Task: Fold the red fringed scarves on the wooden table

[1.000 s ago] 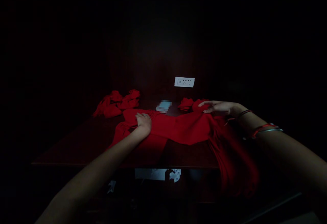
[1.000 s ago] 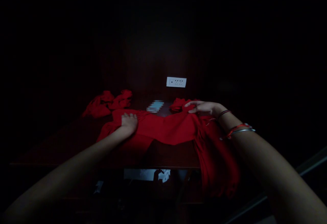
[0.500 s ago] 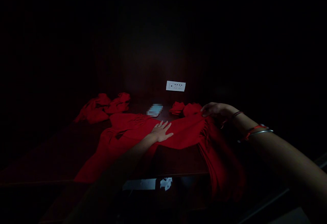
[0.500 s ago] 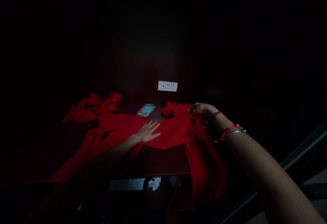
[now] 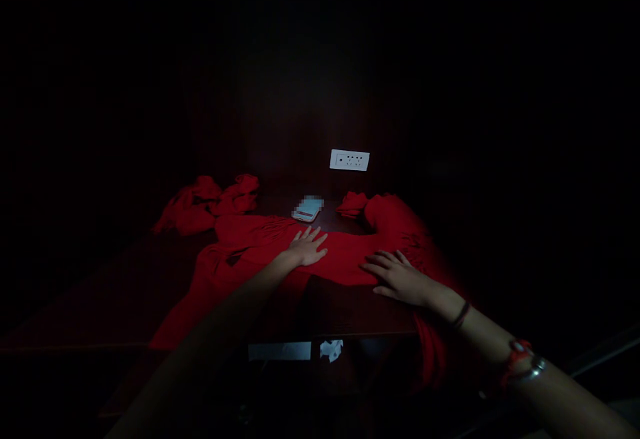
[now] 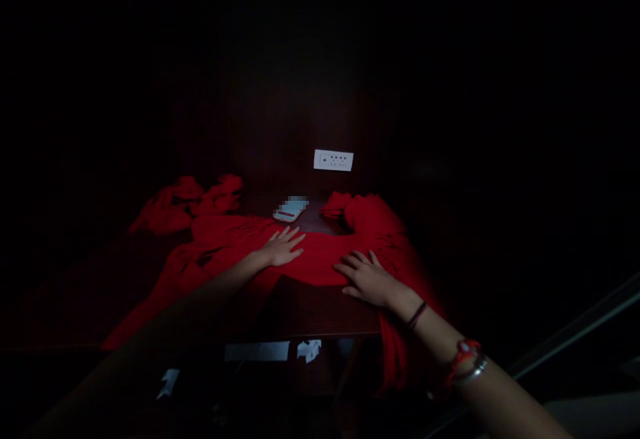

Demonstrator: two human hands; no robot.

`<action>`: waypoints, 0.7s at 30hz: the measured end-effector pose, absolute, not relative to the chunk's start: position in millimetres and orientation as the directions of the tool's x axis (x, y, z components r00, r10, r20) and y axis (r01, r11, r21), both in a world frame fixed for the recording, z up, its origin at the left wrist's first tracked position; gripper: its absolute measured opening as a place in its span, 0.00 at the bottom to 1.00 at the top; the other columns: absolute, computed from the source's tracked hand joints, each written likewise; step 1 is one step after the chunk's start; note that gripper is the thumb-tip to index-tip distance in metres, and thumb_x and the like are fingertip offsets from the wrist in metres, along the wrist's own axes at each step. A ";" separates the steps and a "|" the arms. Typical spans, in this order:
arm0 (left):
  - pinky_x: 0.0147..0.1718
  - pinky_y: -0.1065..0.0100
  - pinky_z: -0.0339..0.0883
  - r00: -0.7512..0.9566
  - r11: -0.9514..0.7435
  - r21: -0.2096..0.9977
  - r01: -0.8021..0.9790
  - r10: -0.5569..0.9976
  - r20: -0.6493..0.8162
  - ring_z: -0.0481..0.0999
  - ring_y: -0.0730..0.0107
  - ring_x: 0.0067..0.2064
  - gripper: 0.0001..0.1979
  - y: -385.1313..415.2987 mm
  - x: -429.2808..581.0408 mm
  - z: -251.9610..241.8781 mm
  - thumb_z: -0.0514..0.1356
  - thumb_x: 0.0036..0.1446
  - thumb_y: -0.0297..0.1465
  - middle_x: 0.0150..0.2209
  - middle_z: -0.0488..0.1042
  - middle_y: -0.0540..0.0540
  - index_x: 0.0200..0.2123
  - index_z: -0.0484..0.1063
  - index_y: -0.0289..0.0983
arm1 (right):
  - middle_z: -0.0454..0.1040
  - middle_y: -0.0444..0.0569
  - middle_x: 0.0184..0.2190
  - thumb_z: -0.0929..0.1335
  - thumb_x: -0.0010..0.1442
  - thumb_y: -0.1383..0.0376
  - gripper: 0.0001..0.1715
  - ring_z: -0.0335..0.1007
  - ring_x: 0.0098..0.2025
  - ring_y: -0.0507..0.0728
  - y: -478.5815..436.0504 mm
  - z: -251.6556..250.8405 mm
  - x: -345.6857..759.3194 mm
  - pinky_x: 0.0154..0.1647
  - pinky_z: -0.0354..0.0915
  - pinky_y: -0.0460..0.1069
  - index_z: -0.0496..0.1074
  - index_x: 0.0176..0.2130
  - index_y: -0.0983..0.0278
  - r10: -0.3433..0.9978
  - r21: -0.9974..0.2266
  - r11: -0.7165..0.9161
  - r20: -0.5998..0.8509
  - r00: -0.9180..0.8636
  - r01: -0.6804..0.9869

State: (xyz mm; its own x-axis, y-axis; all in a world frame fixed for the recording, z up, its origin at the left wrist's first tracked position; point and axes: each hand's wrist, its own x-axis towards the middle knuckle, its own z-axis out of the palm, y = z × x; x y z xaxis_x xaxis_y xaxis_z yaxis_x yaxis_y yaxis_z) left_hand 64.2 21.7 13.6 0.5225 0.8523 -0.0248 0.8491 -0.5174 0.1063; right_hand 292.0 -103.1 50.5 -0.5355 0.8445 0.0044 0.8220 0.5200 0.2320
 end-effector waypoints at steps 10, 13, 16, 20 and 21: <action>0.53 0.55 0.36 0.503 -0.499 0.094 0.862 0.864 -0.028 0.34 0.58 0.59 0.31 23.0 62.4 13.8 0.36 0.53 0.49 0.60 0.36 0.47 0.57 0.41 0.43 | 0.69 0.52 0.37 0.58 0.56 0.70 0.15 0.63 0.39 0.56 -91.8 84.3 301.2 0.44 0.53 0.51 0.67 0.41 0.64 0.807 0.429 0.479 0.127 -0.576 0.766; 0.53 0.55 0.35 0.514 -0.510 0.093 0.855 0.857 -0.029 0.34 0.58 0.59 0.31 20.8 65.4 14.5 0.36 0.53 0.50 0.60 0.37 0.47 0.57 0.41 0.44 | 0.69 0.54 0.36 0.57 0.54 0.72 0.16 0.64 0.39 0.57 -85.8 112.1 305.5 0.39 0.54 0.51 0.68 0.40 0.64 0.858 0.438 0.457 0.014 -0.514 0.774; 0.53 0.55 0.35 0.515 -0.512 0.085 0.855 0.857 -0.025 0.35 0.57 0.59 0.31 19.2 68.3 15.0 0.37 0.52 0.50 0.60 0.37 0.47 0.57 0.41 0.43 | 0.69 0.57 0.38 0.60 0.52 0.72 0.17 0.62 0.42 0.60 -84.8 129.4 307.4 0.40 0.54 0.53 0.69 0.41 0.63 0.925 0.432 0.367 -0.073 -0.374 0.824; 0.53 0.55 0.35 0.521 -0.518 0.096 0.850 0.853 -0.019 0.34 0.57 0.59 0.32 18.9 68.8 14.8 0.38 0.52 0.50 0.60 0.37 0.46 0.57 0.41 0.43 | 0.61 0.54 0.49 0.67 0.44 0.64 0.32 0.58 0.47 0.65 -96.8 112.1 293.4 0.40 0.56 0.58 0.60 0.50 0.56 0.919 0.341 0.387 -0.224 -0.325 0.857; 0.53 0.55 0.35 0.524 -0.520 0.100 0.848 0.851 -0.022 0.34 0.58 0.59 0.32 19.3 68.2 14.7 0.38 0.51 0.51 0.60 0.37 0.46 0.57 0.41 0.43 | 0.58 0.54 0.51 0.67 0.44 0.61 0.35 0.55 0.49 0.66 -100.7 101.7 286.6 0.41 0.56 0.59 0.57 0.52 0.56 0.893 0.293 0.438 -0.255 -0.372 0.850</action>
